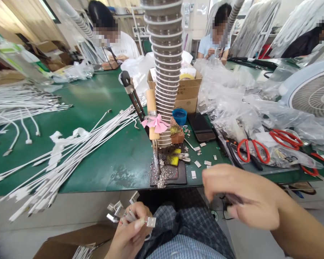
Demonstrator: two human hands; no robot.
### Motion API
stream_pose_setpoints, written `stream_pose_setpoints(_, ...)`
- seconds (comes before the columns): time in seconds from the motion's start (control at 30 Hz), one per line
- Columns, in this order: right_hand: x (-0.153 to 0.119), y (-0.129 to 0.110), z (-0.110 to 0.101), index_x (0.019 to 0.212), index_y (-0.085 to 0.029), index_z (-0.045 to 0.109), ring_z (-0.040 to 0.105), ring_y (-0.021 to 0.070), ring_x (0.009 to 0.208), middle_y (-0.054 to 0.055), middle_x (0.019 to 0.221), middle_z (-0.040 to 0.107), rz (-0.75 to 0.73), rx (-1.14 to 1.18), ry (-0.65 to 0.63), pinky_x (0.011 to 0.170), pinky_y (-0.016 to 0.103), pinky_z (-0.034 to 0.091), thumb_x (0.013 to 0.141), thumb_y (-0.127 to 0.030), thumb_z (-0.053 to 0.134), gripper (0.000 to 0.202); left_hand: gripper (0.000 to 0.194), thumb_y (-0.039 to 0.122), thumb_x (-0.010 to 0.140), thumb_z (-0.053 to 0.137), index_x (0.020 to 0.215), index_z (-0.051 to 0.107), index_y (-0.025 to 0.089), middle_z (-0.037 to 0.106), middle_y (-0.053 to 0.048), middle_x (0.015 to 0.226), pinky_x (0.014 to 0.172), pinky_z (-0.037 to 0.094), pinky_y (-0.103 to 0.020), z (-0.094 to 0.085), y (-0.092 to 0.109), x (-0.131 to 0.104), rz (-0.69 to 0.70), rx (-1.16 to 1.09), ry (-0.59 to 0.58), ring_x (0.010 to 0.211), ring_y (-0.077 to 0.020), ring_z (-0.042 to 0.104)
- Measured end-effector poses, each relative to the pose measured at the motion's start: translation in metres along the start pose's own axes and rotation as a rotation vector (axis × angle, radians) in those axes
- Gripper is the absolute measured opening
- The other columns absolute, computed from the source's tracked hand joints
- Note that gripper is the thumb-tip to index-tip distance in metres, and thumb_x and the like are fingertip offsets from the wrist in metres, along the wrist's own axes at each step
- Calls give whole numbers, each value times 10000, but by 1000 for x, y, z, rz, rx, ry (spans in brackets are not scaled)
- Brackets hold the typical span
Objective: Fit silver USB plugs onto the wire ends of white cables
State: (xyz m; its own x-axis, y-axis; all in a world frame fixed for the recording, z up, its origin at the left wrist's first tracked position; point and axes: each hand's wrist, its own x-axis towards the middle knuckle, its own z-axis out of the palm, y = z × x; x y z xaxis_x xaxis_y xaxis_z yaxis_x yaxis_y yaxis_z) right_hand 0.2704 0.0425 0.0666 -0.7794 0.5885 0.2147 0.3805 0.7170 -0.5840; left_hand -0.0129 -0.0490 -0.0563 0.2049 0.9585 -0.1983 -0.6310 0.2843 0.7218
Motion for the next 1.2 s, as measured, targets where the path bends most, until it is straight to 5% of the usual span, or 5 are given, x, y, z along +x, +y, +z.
stream_pose_setpoints(0.1,-2,-13,19,885,-241,543,582,193,730,50,802,608,-12,293,-270,698,347,477,977,-604,127,560,375,449,737,805,656,593,151,329,88,489,468,204,-200,6,0,4,22,121,86,434,-36,213)
stream_pose_setpoints(0.4,-11,3,82,900,-200,554,522,208,752,56,837,553,-60,415,-509,689,376,462,874,-376,482,192,369,498,796,723,704,689,142,540,1,583,534,377,-238,21,7,11,72,461,94,542,-100,438)
stream_pose_setpoints(0.6,-11,1,75,849,-214,561,557,123,685,2,766,568,-35,367,-254,592,229,476,945,-154,518,121,289,405,822,691,685,663,152,508,7,561,493,364,-237,28,14,13,71,534,103,529,-107,433)
stream_pose_setpoints(0.9,10,-16,121,938,-230,601,615,131,650,-7,768,614,116,367,630,548,252,513,831,-55,615,206,287,356,839,663,636,602,163,463,18,560,497,339,-240,34,22,20,111,587,102,538,-104,408)
stream_pose_setpoints(1.2,26,-15,131,864,-223,563,675,166,883,31,955,674,69,286,699,735,309,589,804,-19,601,217,221,287,846,635,664,607,164,455,34,560,484,317,-234,34,28,28,181,609,71,519,-90,391)
